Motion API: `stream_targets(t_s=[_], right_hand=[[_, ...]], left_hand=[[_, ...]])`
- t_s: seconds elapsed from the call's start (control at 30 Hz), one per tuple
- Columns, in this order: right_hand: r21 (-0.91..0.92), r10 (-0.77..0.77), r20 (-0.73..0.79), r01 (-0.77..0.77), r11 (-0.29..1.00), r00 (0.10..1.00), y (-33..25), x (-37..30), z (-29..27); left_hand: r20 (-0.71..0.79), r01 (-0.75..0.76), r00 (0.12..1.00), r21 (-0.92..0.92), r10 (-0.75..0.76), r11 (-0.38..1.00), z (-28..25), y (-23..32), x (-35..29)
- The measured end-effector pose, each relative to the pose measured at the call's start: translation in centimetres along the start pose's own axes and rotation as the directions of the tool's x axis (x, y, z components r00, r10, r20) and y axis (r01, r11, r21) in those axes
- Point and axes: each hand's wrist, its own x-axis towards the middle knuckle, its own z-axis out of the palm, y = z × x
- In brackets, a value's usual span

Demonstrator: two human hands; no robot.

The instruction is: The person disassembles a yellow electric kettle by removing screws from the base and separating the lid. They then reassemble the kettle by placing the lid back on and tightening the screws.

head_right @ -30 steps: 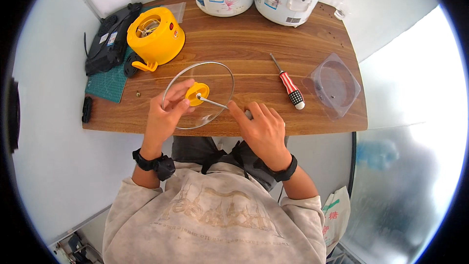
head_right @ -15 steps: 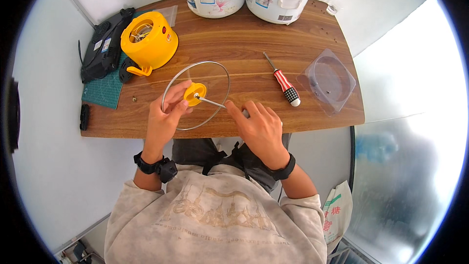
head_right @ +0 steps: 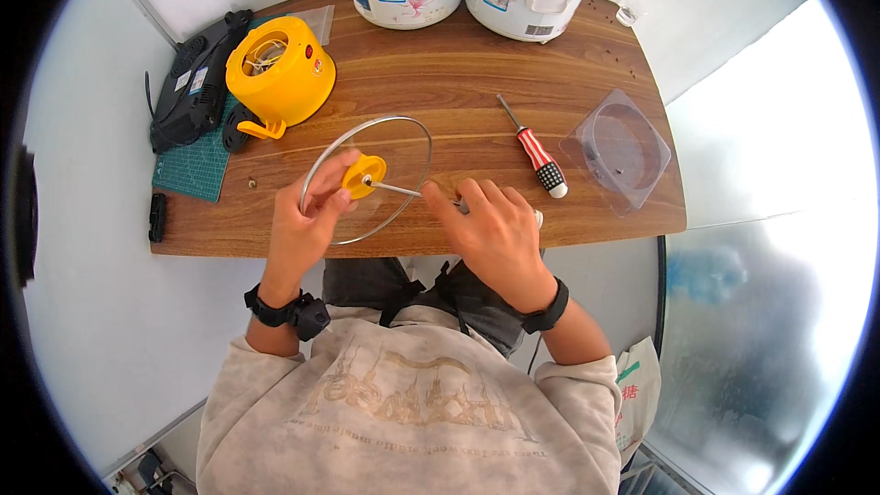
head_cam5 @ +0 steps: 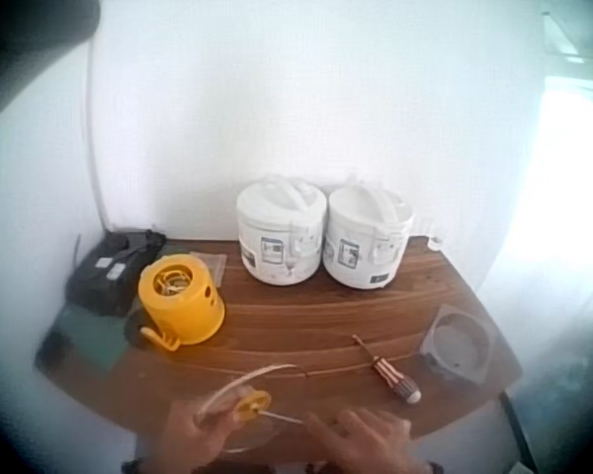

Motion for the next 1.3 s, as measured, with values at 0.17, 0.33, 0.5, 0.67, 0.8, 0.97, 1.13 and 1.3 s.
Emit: stream_targets(t_s=[0.17,0.33,0.5,0.67,0.8,0.97,1.13,1.3], right_hand=[[0.287,0.141,0.081,-0.159,0.945,0.987,-0.4,0.0,0.8],[0.708,0.337,0.067,-0.283,0.647,0.939,-2.9,-0.4,3.9],[0.759,0.320,0.583,-0.641,0.115,0.747,-4.1,1.5,1.9],[0.599,0.040,0.753,-0.660,-0.455,0.656,-4.0,1.8,1.8],[0.527,-0.051,0.762,-0.665,-0.529,0.645,-3.2,1.8,2.7],[0.773,0.314,0.294,-0.418,0.478,0.902,-3.7,0.7,5.2],[0.261,0.161,0.009,-0.158,0.952,0.987,-3.1,0.3,3.2],[0.132,0.054,0.011,-0.055,0.990,0.998,-2.4,0.8,1.6]], left_hand=[[0.042,0.015,0.999,0.190,-0.023,0.982,-0.5,0.7,0.1],[-0.023,-0.064,0.997,0.369,0.078,0.927,-0.5,1.2,0.3],[-0.116,-0.190,0.959,0.408,0.257,0.893,0.1,2.1,0.5],[-0.094,-0.217,0.953,0.448,0.287,0.867,0.1,2.1,0.9],[-0.032,-0.236,0.958,0.476,0.284,0.847,-0.8,1.2,1.6],[-0.058,0.026,0.998,0.240,-0.012,0.970,-1.8,-0.3,1.4],[-0.037,0.083,0.996,-0.101,-0.087,0.991,-2.6,-0.5,0.8],[-0.019,0.119,0.992,-0.183,-0.124,0.976,-2.9,0.2,0.6]])
